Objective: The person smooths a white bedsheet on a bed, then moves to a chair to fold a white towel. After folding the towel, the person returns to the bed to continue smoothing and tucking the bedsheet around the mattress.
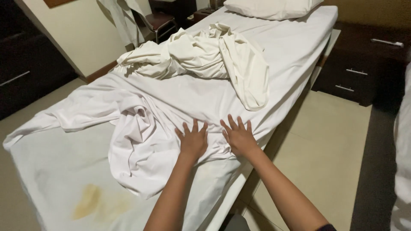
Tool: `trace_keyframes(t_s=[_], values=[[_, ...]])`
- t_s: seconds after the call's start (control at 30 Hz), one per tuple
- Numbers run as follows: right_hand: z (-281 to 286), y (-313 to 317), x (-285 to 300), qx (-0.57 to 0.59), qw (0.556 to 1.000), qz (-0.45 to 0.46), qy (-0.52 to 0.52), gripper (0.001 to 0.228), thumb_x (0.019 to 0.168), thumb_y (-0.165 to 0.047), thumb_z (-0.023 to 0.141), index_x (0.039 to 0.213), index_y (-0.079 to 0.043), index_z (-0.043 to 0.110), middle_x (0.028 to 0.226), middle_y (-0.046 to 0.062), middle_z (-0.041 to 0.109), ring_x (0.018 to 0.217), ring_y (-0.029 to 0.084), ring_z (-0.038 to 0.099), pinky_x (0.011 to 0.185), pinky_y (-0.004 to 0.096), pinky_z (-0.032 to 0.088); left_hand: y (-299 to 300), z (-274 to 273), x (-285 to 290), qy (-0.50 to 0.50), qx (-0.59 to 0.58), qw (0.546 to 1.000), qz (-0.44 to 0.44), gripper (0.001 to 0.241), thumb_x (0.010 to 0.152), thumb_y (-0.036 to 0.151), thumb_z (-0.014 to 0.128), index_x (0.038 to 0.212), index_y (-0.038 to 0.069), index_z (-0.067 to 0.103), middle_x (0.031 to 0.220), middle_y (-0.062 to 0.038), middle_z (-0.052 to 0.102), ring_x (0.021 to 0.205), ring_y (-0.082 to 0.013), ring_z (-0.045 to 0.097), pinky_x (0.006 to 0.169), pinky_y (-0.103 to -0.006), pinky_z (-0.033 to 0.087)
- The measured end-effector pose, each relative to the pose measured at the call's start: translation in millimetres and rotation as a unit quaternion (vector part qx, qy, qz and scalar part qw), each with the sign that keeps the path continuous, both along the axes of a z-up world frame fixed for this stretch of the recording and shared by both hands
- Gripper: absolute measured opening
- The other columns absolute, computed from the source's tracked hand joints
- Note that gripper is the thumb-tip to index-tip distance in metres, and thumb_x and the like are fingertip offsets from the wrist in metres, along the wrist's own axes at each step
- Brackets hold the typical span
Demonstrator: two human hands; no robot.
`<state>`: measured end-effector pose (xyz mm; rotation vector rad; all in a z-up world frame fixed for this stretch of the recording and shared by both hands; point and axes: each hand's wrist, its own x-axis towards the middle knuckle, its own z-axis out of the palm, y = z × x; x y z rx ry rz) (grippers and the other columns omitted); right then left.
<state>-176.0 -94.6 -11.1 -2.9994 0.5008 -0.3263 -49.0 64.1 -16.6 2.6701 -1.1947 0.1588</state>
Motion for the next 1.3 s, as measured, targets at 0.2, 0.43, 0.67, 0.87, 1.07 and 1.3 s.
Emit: trace_keyframes(t_s=[0.2, 0.43, 0.67, 0.87, 1.07, 1.3], values=[[21, 31, -37, -0.001, 0.999, 0.005, 0.032, 0.055, 0.105, -0.034, 0.041, 0.159, -0.025, 0.032, 0.169, 0.013, 0.019, 0.15, 0.051, 0.019, 0.113, 0.075, 0.018, 38, -2, -24, -0.021, -0.024, 0.999, -0.031, 0.05, 0.104, 0.034, 0.041, 0.151, 0.019, 0.049, 0.161, -0.021, 0.033, 0.145, -0.0589, 0.024, 0.111, -0.0808, 0.013], [18, 32, -50, 0.025, 0.999, 0.012, -0.021, 0.054, 0.104, -0.034, 0.043, 0.157, -0.026, 0.038, 0.167, 0.013, 0.022, 0.15, 0.052, 0.019, 0.115, 0.071, 0.017, 62, 9, -39, -0.025, -0.026, 0.999, -0.03, 0.048, 0.102, 0.034, 0.044, 0.147, 0.018, 0.051, 0.161, -0.02, 0.033, 0.145, -0.0579, 0.025, 0.108, -0.0805, 0.017], [14, -1, -73, 0.073, 0.993, 0.017, -0.096, 0.057, 0.102, -0.042, 0.049, 0.155, -0.022, 0.041, 0.165, 0.017, 0.026, 0.151, 0.045, 0.023, 0.121, 0.059, 0.019, 28, 57, -78, -0.008, 0.005, 0.999, -0.039, 0.068, 0.096, 0.052, 0.055, 0.153, 0.017, 0.042, 0.162, -0.02, 0.031, 0.148, -0.0549, 0.022, 0.113, -0.0791, 0.014], [6, -31, -99, 0.062, 0.991, -0.038, -0.111, 0.091, 0.078, -0.02, 0.07, 0.16, -0.016, 0.03, 0.169, 0.017, 0.021, 0.155, 0.04, 0.02, 0.125, 0.054, 0.018, -16, 63, -114, 0.042, 0.1, 0.988, -0.106, 0.111, 0.075, 0.062, 0.075, 0.162, 0.026, 0.016, 0.169, -0.018, 0.008, 0.15, -0.0587, 0.002, 0.109, -0.0849, 0.004], [2, -27, -96, 0.059, 0.994, -0.05, -0.081, 0.115, 0.066, -0.02, 0.086, 0.159, -0.02, 0.018, 0.168, 0.019, 0.008, 0.154, 0.042, 0.014, 0.123, 0.056, 0.017, -35, 39, -112, -0.009, 0.093, 0.993, -0.074, 0.113, 0.07, 0.054, 0.08, 0.162, 0.029, 0.019, 0.17, -0.015, 0.007, 0.148, -0.0636, 0.002, 0.104, -0.0889, 0.004], [16, -8, -77, -0.073, 0.996, -0.043, 0.013, 0.131, 0.059, -0.024, 0.092, 0.162, -0.012, 0.012, 0.171, 0.018, 0.005, 0.156, 0.045, 0.013, 0.123, 0.064, 0.018, -38, 8, -115, -0.084, -0.024, 0.993, -0.08, 0.093, 0.075, 0.042, 0.075, 0.157, 0.022, 0.037, 0.166, -0.02, 0.024, 0.146, -0.0646, 0.013, 0.106, -0.0878, 0.008]])
